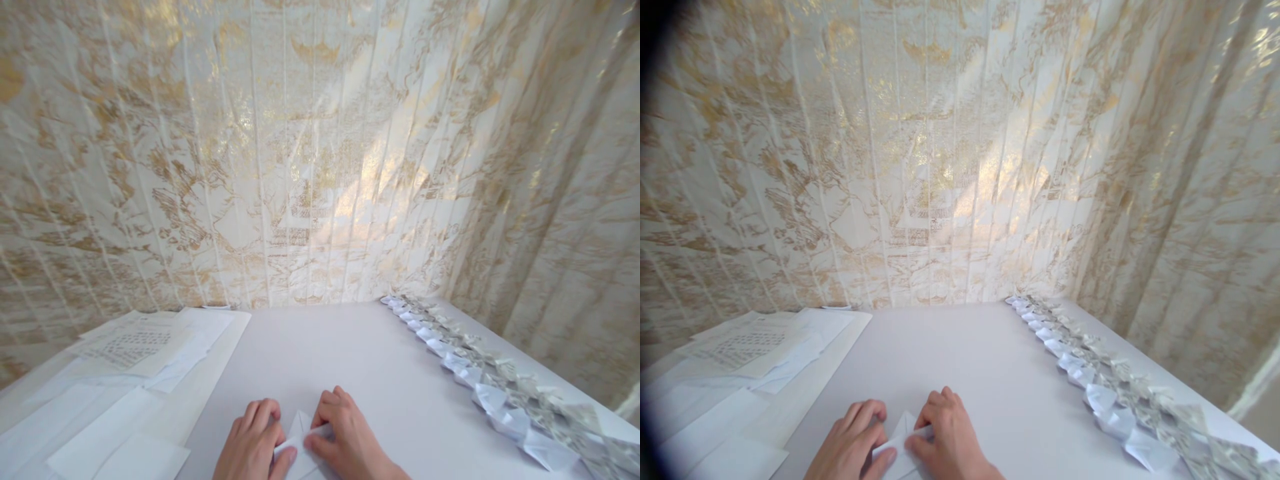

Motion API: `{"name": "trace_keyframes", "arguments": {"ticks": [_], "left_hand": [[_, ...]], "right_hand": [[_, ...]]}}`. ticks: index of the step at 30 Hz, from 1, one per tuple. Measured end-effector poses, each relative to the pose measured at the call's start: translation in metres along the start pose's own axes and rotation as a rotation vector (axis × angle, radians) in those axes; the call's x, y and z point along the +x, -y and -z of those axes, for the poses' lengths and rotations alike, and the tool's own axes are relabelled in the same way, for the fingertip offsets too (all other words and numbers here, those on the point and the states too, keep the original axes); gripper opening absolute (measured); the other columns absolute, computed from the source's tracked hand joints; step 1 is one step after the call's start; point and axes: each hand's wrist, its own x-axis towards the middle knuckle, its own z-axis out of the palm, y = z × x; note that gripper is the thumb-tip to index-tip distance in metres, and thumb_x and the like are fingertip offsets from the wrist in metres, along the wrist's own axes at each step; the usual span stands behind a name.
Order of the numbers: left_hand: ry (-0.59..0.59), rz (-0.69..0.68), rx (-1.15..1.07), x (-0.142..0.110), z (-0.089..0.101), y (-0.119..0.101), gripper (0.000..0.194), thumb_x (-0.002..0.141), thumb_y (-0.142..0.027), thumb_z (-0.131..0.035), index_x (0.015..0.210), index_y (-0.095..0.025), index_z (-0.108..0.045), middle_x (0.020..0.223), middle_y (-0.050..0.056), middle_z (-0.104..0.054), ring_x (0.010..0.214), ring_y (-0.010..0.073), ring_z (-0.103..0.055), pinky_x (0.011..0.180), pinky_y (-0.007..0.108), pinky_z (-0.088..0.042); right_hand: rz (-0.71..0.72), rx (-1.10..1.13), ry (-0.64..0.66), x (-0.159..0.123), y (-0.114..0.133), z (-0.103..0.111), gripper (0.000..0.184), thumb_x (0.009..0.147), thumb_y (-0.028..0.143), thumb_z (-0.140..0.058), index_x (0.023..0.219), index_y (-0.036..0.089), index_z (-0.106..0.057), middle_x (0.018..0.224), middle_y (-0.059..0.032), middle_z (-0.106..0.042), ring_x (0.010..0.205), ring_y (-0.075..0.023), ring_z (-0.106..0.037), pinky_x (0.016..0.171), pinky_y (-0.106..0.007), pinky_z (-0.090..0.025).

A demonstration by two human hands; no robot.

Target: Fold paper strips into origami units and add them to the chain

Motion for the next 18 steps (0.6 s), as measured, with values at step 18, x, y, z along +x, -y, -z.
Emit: {"name": "trace_keyframes", "arguments": {"ticks": [18], "left_hand": [[0.239, 0.211, -0.102, 0.006, 0.019, 0.0, 0.041, 0.06, -0.008, -0.048, 0.096, -0.024, -0.059, 0.123, 0.005, -0.055, 0.121, 0.0249, -0.046, 0.094, 0.039, -0.035]], "right_hand": [[-0.121, -0.035, 0.043, -0.005, -0.006, 0.028, 0.018, 0.071, 0.017, -0.069, 0.086, 0.023, -0.061, 0.097, 0.001, -0.06, 0.097, -0.0206, -0.051, 0.089, -0.034, -0.032]]}}
